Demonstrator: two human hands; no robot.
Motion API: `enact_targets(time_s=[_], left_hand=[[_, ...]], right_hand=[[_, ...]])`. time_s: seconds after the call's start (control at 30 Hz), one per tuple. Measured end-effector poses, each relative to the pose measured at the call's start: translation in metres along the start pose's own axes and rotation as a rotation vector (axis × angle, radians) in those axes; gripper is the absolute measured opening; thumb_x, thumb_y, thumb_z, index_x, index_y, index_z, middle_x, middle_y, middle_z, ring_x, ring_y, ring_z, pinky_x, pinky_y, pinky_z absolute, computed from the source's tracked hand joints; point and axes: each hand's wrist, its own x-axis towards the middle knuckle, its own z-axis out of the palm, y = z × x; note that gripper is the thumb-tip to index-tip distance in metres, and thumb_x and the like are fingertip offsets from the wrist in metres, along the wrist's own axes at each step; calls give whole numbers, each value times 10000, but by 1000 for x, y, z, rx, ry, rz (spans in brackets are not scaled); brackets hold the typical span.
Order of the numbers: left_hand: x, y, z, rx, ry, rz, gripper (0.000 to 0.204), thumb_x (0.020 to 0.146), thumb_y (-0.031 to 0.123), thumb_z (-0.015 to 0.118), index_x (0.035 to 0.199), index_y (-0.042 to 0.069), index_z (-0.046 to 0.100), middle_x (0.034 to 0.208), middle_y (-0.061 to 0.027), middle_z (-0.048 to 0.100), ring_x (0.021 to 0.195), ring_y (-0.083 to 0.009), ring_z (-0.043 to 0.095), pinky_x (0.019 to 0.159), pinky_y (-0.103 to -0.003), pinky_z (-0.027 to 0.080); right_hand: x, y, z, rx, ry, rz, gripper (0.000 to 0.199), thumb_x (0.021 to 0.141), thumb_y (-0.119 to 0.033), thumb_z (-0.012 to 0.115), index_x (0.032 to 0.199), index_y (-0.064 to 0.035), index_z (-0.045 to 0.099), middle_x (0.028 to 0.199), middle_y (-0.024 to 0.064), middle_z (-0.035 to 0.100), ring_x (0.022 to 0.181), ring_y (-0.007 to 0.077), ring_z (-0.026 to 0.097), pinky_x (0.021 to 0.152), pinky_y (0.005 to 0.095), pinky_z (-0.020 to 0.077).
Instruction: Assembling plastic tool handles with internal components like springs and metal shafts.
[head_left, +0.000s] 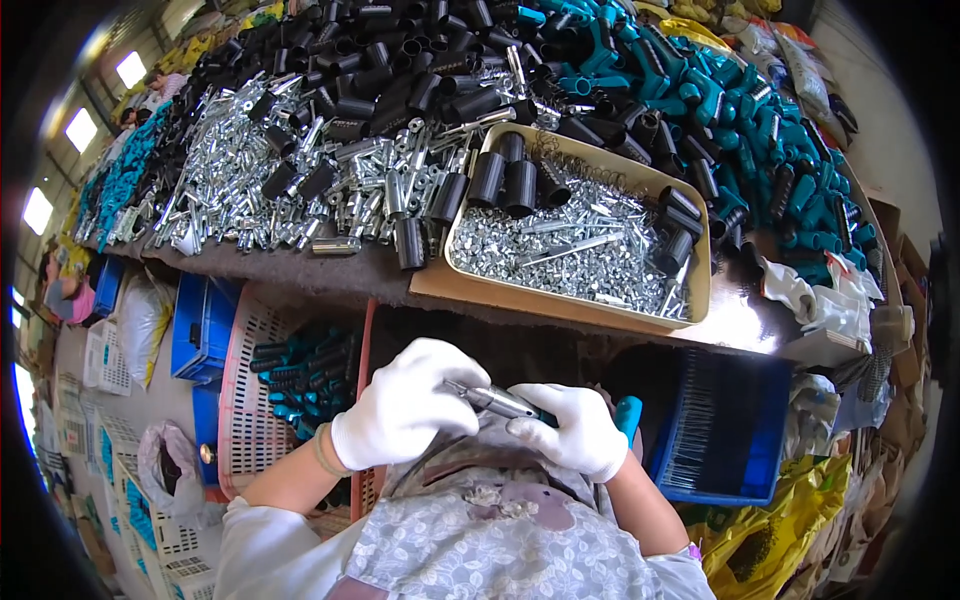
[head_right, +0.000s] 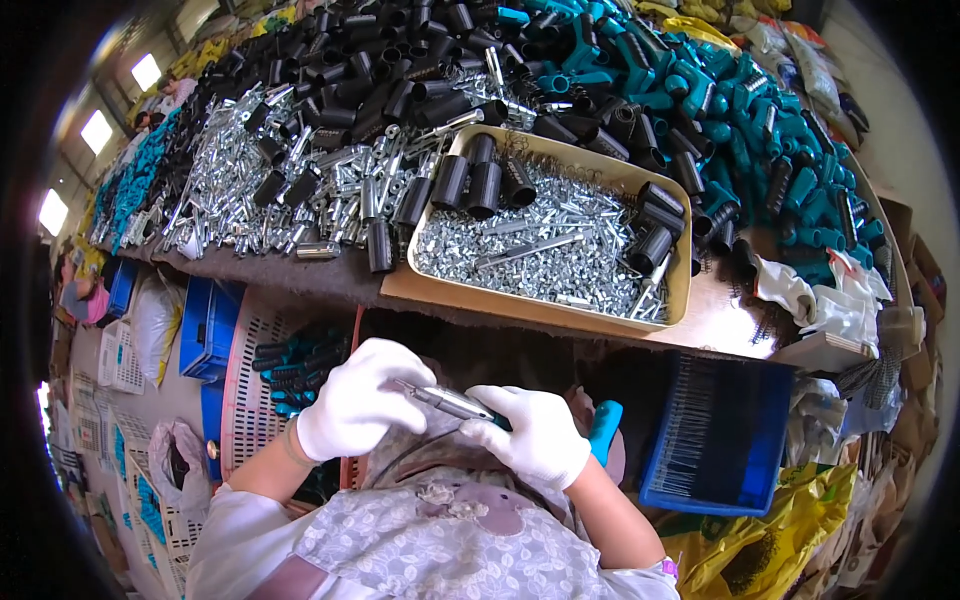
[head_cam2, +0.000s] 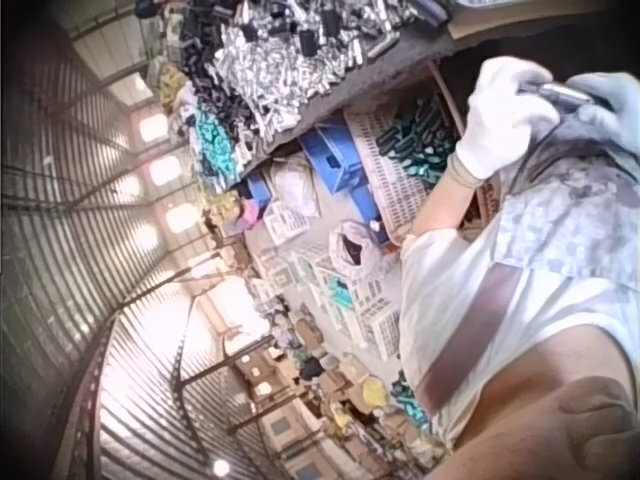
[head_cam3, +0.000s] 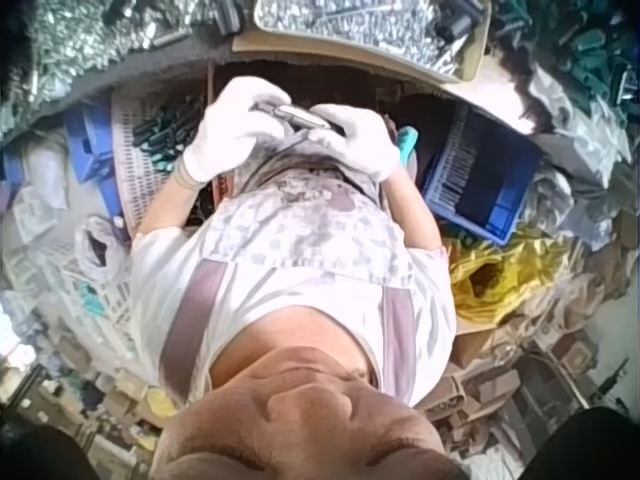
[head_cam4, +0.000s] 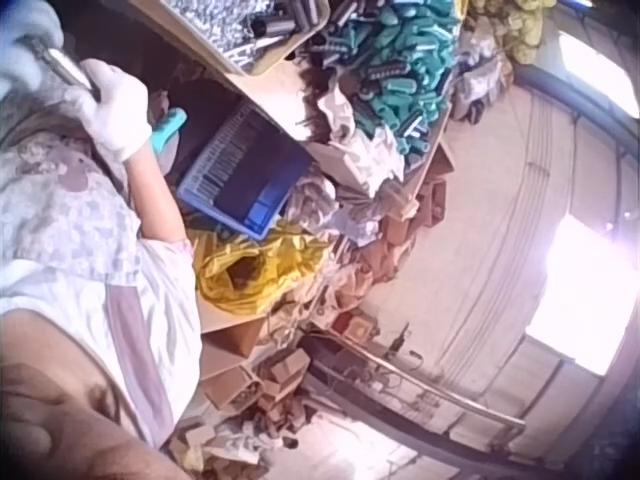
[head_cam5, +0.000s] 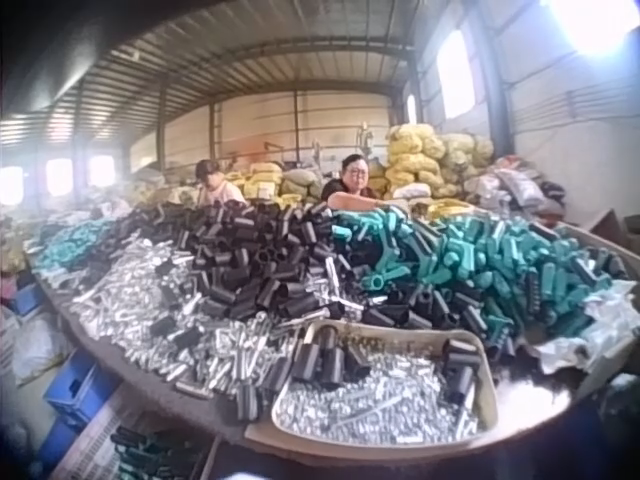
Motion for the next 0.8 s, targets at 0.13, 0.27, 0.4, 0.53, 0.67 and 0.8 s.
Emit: enact_targets(time_s=[0.13,0.27,0.4,0.53,0.67,0.8], left_hand=[[1,7,-3,-132,77,-435,273,780,63,761,1043,42,692,991,-112,663,853,-206,655,776,-316,535],[-7,-1,11,-173,-6,-348,239,808,41,730,1045,39,701,985,-130,673,839,-258,665,773,-335,541],[-2,-3,10,105,129,-14,213,774,7,719,983,40,693,1010,-114,674,896,-310,654,800,-355,544],[-5,-3,9,-482,-17,-730,227,839,60,727,1057,3,704,936,-142,681,788,-213,673,804,-336,553],[-9,-8,13,164,118,112,212,694,3,712,896,65,689,1057,-120,670,1052,-359,605,856,-429,528],[-2,-1,12,-290,64,-552,200,811,46,719,1009,27,692,973,-138,681,865,-283,669,758,-344,548]], right_hand=[[-2,3,1,-86,25,20,383,868,-387,701,1113,-93,688,898,165,690,823,364,681,719,416,539],[0,1,3,-156,-23,-13,379,872,-383,693,1126,-101,682,884,159,687,809,359,682,712,426,539],[0,4,0,-188,-13,-1,372,871,-379,691,1123,-105,679,886,153,688,799,360,681,703,429,540],[2,2,3,-233,-46,0,373,863,-374,696,1124,-109,678,884,151,688,804,355,683,700,427,540],[1,4,1,-207,-14,-22,358,862,-368,697,1113,-113,674,868,145,682,805,352,681,695,431,536],[3,4,1,-259,-57,2,355,861,-360,704,1113,-112,674,877,145,680,804,356,678,702,429,537]])
